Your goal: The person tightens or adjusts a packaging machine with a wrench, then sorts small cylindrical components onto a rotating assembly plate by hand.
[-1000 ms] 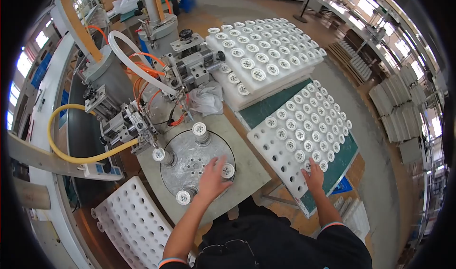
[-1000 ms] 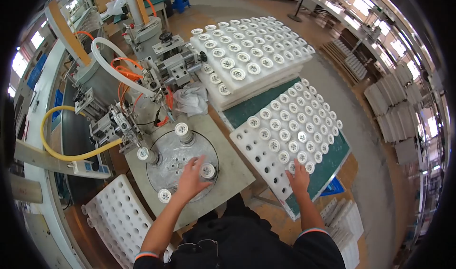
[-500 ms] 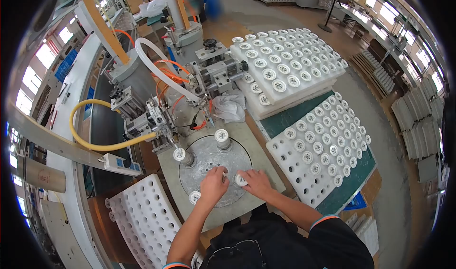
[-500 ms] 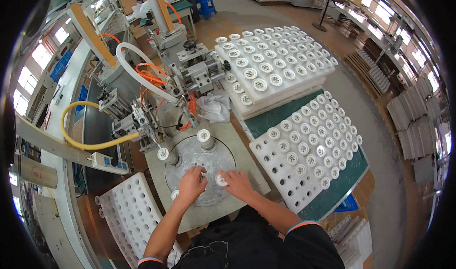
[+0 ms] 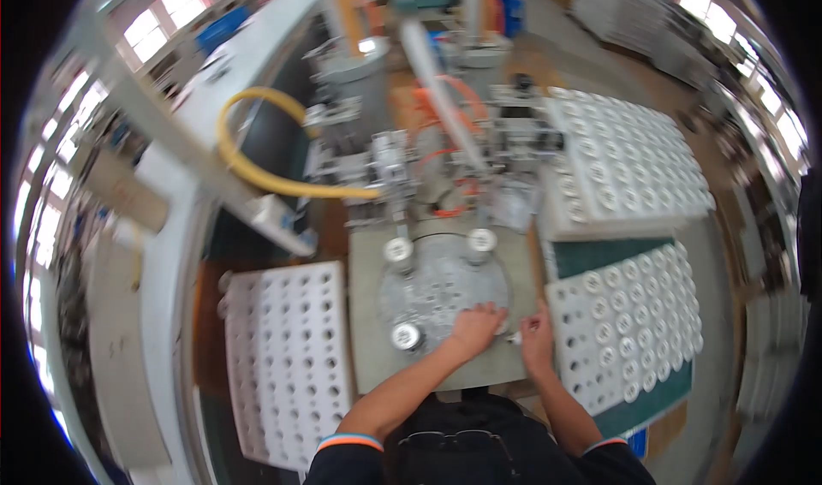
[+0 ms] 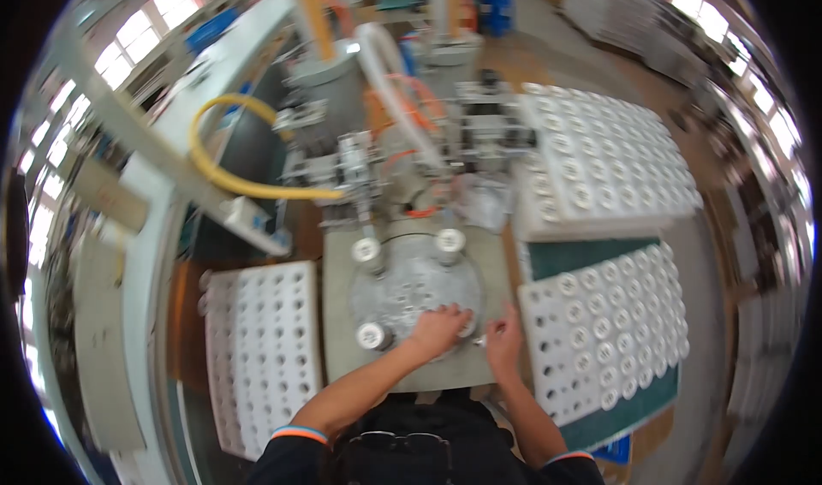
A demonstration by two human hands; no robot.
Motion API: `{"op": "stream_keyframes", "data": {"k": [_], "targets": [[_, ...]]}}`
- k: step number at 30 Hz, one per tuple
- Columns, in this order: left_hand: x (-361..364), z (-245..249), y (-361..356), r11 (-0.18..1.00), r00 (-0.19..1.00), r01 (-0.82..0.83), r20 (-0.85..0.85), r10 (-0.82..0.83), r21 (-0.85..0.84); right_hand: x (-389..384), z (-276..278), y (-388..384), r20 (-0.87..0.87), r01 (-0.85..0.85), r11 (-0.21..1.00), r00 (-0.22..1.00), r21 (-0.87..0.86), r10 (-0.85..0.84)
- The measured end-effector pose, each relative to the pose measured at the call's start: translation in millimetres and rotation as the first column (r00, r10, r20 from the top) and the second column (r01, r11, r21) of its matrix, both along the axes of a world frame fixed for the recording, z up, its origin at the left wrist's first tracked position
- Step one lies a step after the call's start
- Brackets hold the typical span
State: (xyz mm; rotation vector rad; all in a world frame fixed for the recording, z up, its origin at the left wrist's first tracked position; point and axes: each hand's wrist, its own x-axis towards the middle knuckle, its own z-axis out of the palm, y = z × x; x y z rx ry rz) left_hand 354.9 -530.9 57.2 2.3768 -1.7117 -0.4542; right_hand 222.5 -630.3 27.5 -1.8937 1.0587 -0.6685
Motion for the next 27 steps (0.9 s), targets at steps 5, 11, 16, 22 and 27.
{"op": "stream_keyframes", "data": {"k": [5, 11, 16, 22, 27], "targets": [[53, 56, 110, 0.913, 0.918, -0.378, -0.185, 0.350, -0.150, 54, 21, 24, -0.404, -0.619, 0.653, 0.783, -0.436, 0.472], [153, 63, 296, 0.464, 0.491, -0.848, -0.050, 0.870, -0.255, 67, 0, 31, -0.560, -0.686, 0.651, 0.694, -0.326, 0.451], [248, 53, 370, 0.286, 0.285, -0.921, 0.041, 0.958, -0.264, 59, 33, 43, -0.328, -0.488, 0.730, 0.871, -0.479, 0.367], [316, -21, 411, 0.331, 0.301, -0.943, 0.346, 0.889, -0.031, -4, 23, 56, -0.290, -0.238, 0.906, 0.947, -0.349, 0.137], [293, -32, 410, 0.442, 0.399, -0.876, 0.226, 0.889, -0.193, -78, 9, 43, -0.249, 0.039, 0.923, 0.958, -0.383, -0.144]]}}
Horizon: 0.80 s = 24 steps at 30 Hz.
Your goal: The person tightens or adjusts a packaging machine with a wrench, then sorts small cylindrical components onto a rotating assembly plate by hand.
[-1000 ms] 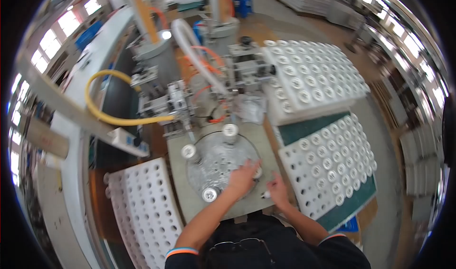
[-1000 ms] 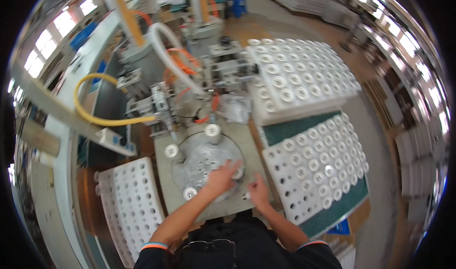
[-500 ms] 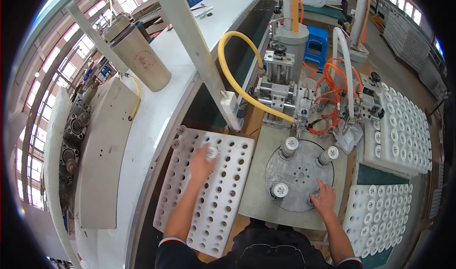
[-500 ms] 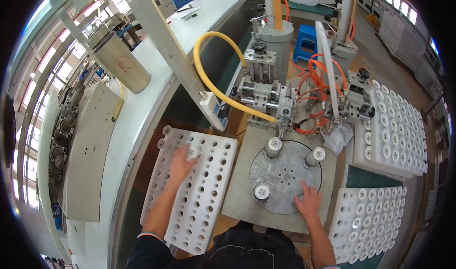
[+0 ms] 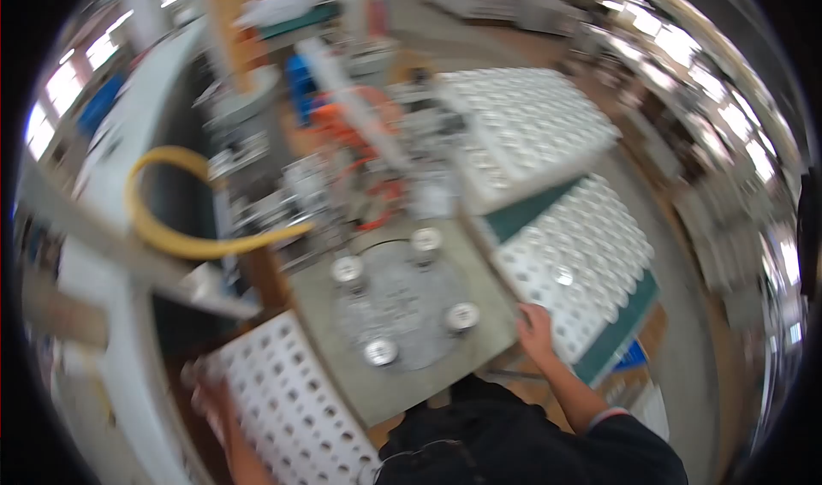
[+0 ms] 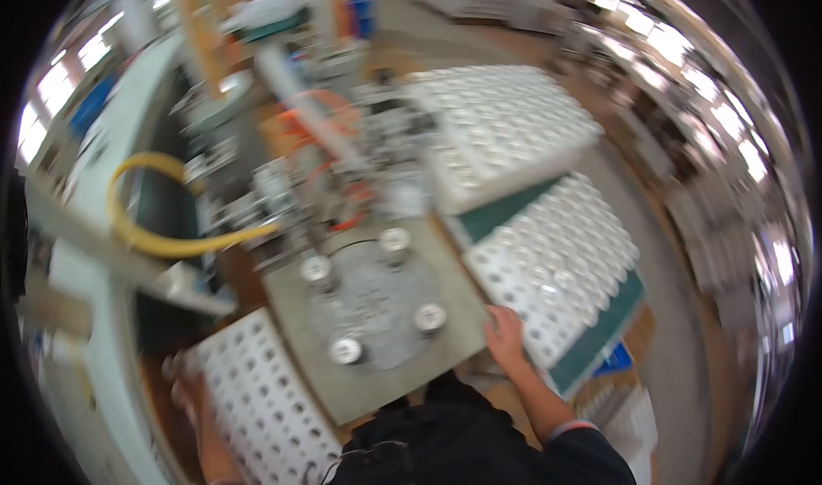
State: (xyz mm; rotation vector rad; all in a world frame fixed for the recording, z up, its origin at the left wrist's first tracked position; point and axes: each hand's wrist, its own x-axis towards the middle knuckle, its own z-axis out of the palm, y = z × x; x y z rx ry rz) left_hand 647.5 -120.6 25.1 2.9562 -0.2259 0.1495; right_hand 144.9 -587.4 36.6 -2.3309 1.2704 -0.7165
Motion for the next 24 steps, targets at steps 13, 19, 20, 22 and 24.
{"op": "stream_keyframes", "data": {"k": [13, 19, 20, 22, 24], "targets": [[-196, 77, -224, 0.637, 0.700, 0.375, -0.245, -0.671, -0.674, -72, 4, -114, -0.312, 0.163, 0.965, 0.923, -0.207, -0.223], [-304, 70, -389, 0.380, 0.345, 0.807, -0.162, -0.925, -0.451, -71, -6, -127, -0.301, 0.095, 0.979, 0.942, -0.181, -0.147], [-307, 58, -401, 0.348, 0.302, 0.836, -0.175, -0.937, -0.424, -74, 1, -127, -0.293, 0.074, 0.979, 0.947, -0.191, -0.129], [-298, 47, -414, 0.350, 0.277, 0.854, -0.234, -0.932, -0.384, -70, 17, -123, -0.206, 0.113, 0.979, 0.967, -0.170, -0.147], [-294, 54, -408, 0.358, 0.253, 0.868, -0.312, -0.916, -0.346, -61, 35, -107, -0.080, 0.156, 0.985, 0.984, -0.070, -0.162]]}}
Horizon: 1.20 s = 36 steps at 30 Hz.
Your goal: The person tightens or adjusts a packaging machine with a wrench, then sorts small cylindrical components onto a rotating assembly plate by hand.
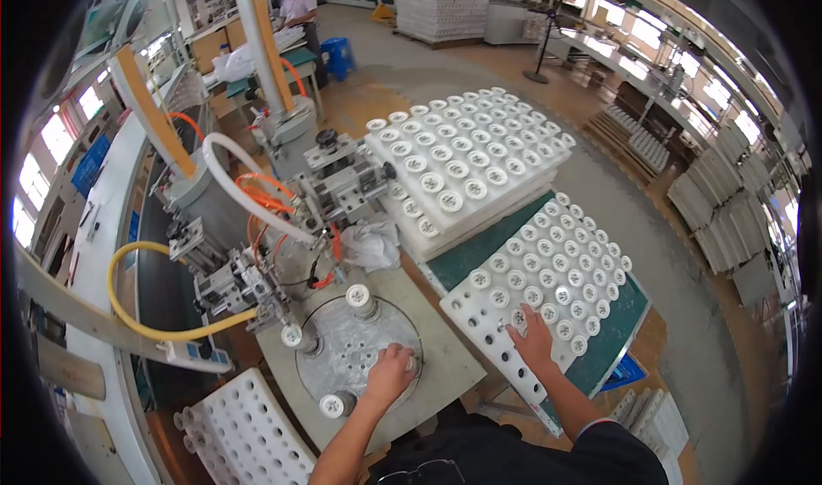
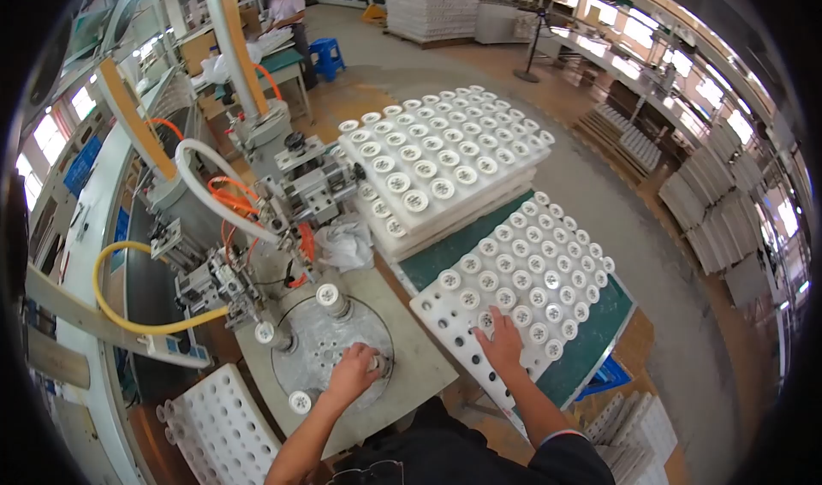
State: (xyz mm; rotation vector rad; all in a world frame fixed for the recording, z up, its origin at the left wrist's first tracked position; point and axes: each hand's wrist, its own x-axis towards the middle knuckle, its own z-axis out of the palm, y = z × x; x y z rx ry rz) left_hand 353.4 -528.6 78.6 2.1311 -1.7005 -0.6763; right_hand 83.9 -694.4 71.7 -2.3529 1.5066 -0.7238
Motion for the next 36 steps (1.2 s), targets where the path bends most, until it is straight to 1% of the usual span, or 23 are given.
{"op": "stream_keyframes", "data": {"k": [1, 2, 4, 6, 7, 9, 11, 13, 16, 18, 19, 21, 22, 24, 27, 28, 30, 31, 32, 33, 34, 35, 36], "targets": [[3, 17, 6, 0.994, 0.997, -0.065, -0.050, 0.061, -0.087, 15, 7, 12, 0.006, -0.019, 1.000, 1.000, 0.017, 0.019], [6, 27, 15, 0.977, 0.988, -0.134, -0.100, 0.119, -0.168, 33, 11, 28, 0.045, -0.132, 0.988, 0.991, 0.080, 0.129], [14, 32, 32, 0.980, 0.980, -0.183, -0.088, 0.176, -0.082, 74, 8, 56, 0.104, -0.271, 0.951, 0.961, 0.150, 0.257], [17, 30, 48, 0.975, 0.972, -0.222, -0.082, 0.221, -0.013, 110, 4, 77, 0.143, -0.523, 0.840, 0.851, 0.146, 0.505], [17, 26, 55, 0.958, 0.954, -0.285, -0.102, 0.282, -0.021, 123, -2, 83, 0.147, -0.532, 0.833, 0.845, 0.149, 0.513], [19, 24, 69, 0.936, 0.930, -0.352, -0.123, 0.347, -0.023, 143, -25, 90, -0.067, -0.608, 0.789, 0.786, 0.087, 0.614], [22, 27, 78, 0.894, 0.900, -0.427, -0.165, 0.404, -0.138, 143, -43, 95, -0.118, -0.625, 0.776, 0.767, 0.088, 0.631], [26, 35, 82, 0.869, 0.873, -0.477, -0.181, 0.452, -0.132, 145, -39, 97, -0.175, -0.647, 0.758, 0.740, 0.082, 0.650], [32, 33, 79, 0.836, 0.852, -0.518, -0.199, 0.485, -0.180, 134, -27, 106, -0.181, -0.596, 0.767, 0.749, 0.237, 0.637], [36, 27, 68, 0.824, 0.856, -0.514, -0.207, 0.474, -0.239, 122, -24, 110, 0.016, -0.515, 0.774, 0.836, 0.369, 0.548], [37, 24, 62, 0.845, 0.871, -0.489, -0.178, 0.459, -0.216, 114, -29, 108, 0.008, -0.511, 0.775, 0.837, 0.373, 0.548], [34, 19, 43, 0.866, 0.885, -0.463, -0.154, 0.440, -0.189, 101, -46, 99, 0.186, -0.436, 0.816, 0.900, 0.378, 0.395], [28, 17, 29, 0.873, 0.888, -0.458, -0.138, 0.439, -0.168, 99, -48, 92, 0.180, -0.435, 0.816, 0.900, 0.381, 0.396], [13, 29, 5, 0.892, 0.901, -0.434, -0.084, 0.426, -0.130, 103, -48, 76, 0.413, -0.356, 0.853, 0.891, 0.382, 0.188], [-3, -7, -17, 0.978, 0.970, -0.202, 0.132, 0.206, -0.044, 124, -31, 61, 0.441, -0.312, 0.880, 0.887, 0.359, 0.134], [-6, -20, -17, 0.992, 0.972, -0.127, 0.200, 0.122, 0.012, 131, -32, 58, 0.420, -0.335, 0.900, 0.885, 0.278, 0.200], [-4, -16, -3, 0.991, 0.964, -0.132, 0.230, 0.133, -0.019, 148, -28, 56, 0.356, -0.422, 0.893, 0.867, 0.153, 0.349], [5, -1, 19, 0.979, 0.949, -0.203, 0.246, 0.196, 0.006, 156, -21, 62, 0.310, -0.472, 0.874, 0.853, 0.114, 0.421], [12, 22, 39, 0.964, 0.956, -0.258, 0.129, 0.265, -0.067, 164, -18, 71, 0.330, -0.529, 0.838, 0.821, 0.134, 0.466], [21, 34, 56, 0.940, 0.949, -0.309, 0.010, 0.314, -0.144, 172, -16, 78, 0.194, -0.616, 0.785, 0.780, 0.065, 0.595], [32, 33, 80, 0.895, 0.915, -0.392, 0.008, 0.403, -0.215, 179, -18, 84, 0.047, -0.692, 0.722, 0.721, -0.001, 0.691], [47, 34, 106, 0.848, 0.863, -0.496, -0.001, 0.504, -0.186, 185, -26, 89, 0.061, -0.712, 0.702, 0.701, 0.002, 0.711], [63, 39, 134, 0.794, 0.805, -0.586, -0.010, 0.593, -0.160, 189, -37, 93, -0.065, -0.745, 0.666, 0.666, -0.017, 0.743]]}}
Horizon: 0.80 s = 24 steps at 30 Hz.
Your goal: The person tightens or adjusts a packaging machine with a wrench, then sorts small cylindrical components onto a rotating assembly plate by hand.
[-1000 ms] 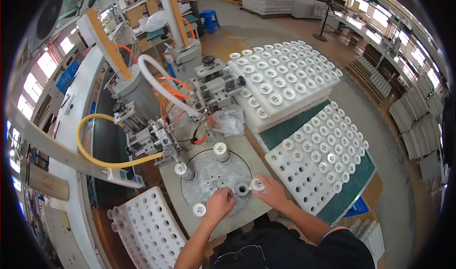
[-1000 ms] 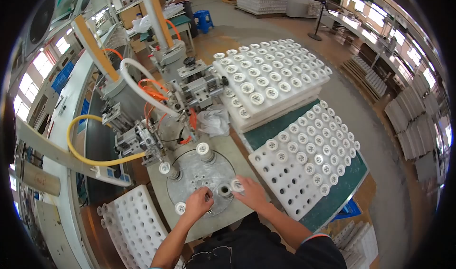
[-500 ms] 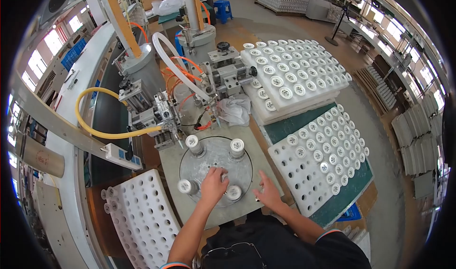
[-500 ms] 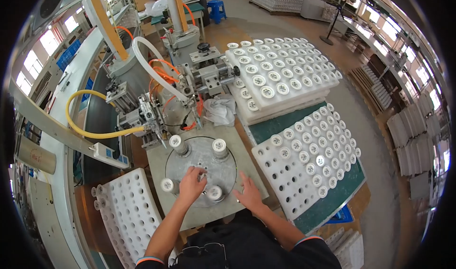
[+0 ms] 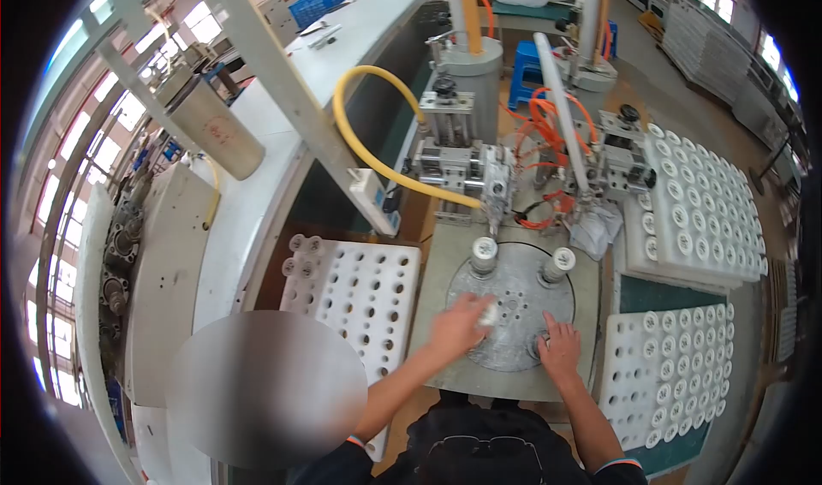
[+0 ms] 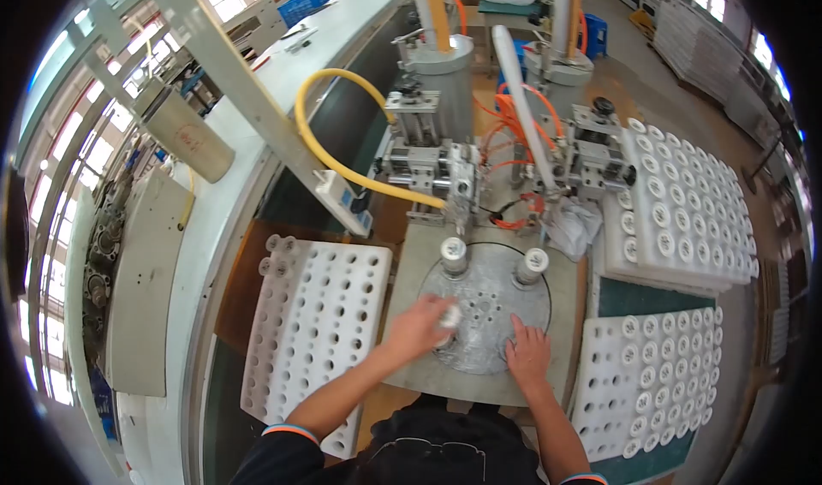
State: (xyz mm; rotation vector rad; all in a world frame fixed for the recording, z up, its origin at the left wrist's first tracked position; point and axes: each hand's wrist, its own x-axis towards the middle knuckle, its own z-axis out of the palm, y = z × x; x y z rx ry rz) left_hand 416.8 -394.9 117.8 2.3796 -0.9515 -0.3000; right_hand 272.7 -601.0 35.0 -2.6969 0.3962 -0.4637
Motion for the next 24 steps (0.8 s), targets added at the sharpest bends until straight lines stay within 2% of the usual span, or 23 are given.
{"op": "stream_keyframes", "data": {"k": [1, 2, 3, 4, 5, 7, 8, 10, 11, 13, 14, 15, 16, 17, 18, 19, 20, 21, 22, 23, 24], "targets": [[19, -3, 31, 0.994, 0.993, -0.105, 0.051, 0.104, 0.016, 4, -6, 2, -0.074, -0.046, 0.993, 0.997, -0.109, 0.038], [38, -5, 63, 0.978, 0.974, -0.205, 0.100, 0.202, 0.024, 7, -7, 3, -0.072, -0.055, 0.992, 0.996, -0.110, 0.047], [56, 4, 90, 0.929, 0.932, -0.363, 0.024, 0.362, 0.072, 11, -7, 4, -0.121, -0.006, 0.999, 0.993, -0.054, -0.001], [75, 5, 118, 0.894, 0.896, -0.441, 0.091, 0.435, 0.077, 14, -6, 5, -0.173, 0.049, 0.999, 0.984, 0.000, -0.048], [96, 2, 145, 0.854, 0.853, -0.513, 0.157, 0.498, 0.080, 14, -3, 6, -0.175, 0.049, 0.999, 0.983, 0.001, -0.048], [136, -3, 183, 0.773, 0.765, -0.632, 0.215, 0.608, 0.062, 12, 9, 7, -0.035, 0.009, 0.999, 0.999, -0.037, -0.011], [157, -12, 198, 0.778, 0.769, -0.626, 0.214, 0.602, 0.060, 9, 13, 8, -0.035, 0.017, 0.999, 0.999, -0.039, -0.018], [192, -30, 216, 0.764, 0.743, -0.642, 0.292, 0.602, 0.059, -5, 14, 13, 0.070, 0.217, 0.975, 0.973, 0.040, -0.219], [202, -35, 221, 0.776, 0.757, -0.627, 0.286, 0.588, 0.063, -14, 11, 15, 0.063, 0.236, 0.971, 0.969, 0.037, -0.238], [215, -38, 216, 0.738, 0.775, -0.632, 0.199, 0.599, 0.238, -34, 8, 20, 0.080, 0.339, 0.921, 0.930, 0.193, -0.359], [216, -37, 210, 0.686, 0.757, -0.646, 0.166, 0.632, 0.335, -42, 7, 23, 0.071, 0.375, 0.908, 0.917, 0.186, -0.393], [217, -53, 215, 0.669, 0.781, -0.620, 0.245, 0.574, 0.410, -52, 3, 25, 0.064, 0.392, 0.902, 0.910, 0.180, -0.409], [222, -72, 222, 0.681, 0.789, -0.614, 0.309, 0.531, 0.398, -66, 1, 24, 0.058, 0.424, 0.890, 0.897, 0.166, -0.439], [228, -87, 230, 0.687, 0.805, -0.592, 0.260, 0.534, 0.421, -79, -1, 24, 0.064, 0.460, 0.873, 0.878, 0.163, -0.474], [222, -100, 232, 0.741, 0.806, -0.583, 0.346, 0.480, 0.332, -87, -2, 23, 0.074, 0.505, 0.850, 0.852, 0.153, -0.519], [215, -95, 225, 0.727, 0.808, -0.588, 0.282, 0.516, 0.354, -95, -1, 17, 0.110, 0.517, 0.831, 0.832, 0.204, -0.544], [200, -69, 207, 0.710, 0.793, -0.602, 0.170, 0.585, 0.365, -101, -1, 9, 0.154, 0.523, 0.814, 0.809, 0.254, -0.568], [214, -112, 235, 0.822, 0.849, -0.523, 0.220, 0.480, 0.225, -105, 1, 0, 0.173, 0.563, 0.775, 0.766, 0.286, -0.620], [196, -88, 223, 0.833, 0.853, -0.516, 0.214, 0.477, 0.199, -112, -8, -15, 0.214, 0.602, 0.749, 0.722, 0.276, -0.659], [203, -111, 246, 0.875, 0.874, -0.465, 0.222, 0.432, 0.131, -115, -2, -28, 0.195, 0.638, 0.703, 0.682, 0.314, -0.705], [195, -105, 240, 0.847, 0.856, -0.505, 0.222, 0.467, 0.164, -116, 4, -44, 0.180, 0.655, 0.666, 0.651, 0.358, -0.737]]}}
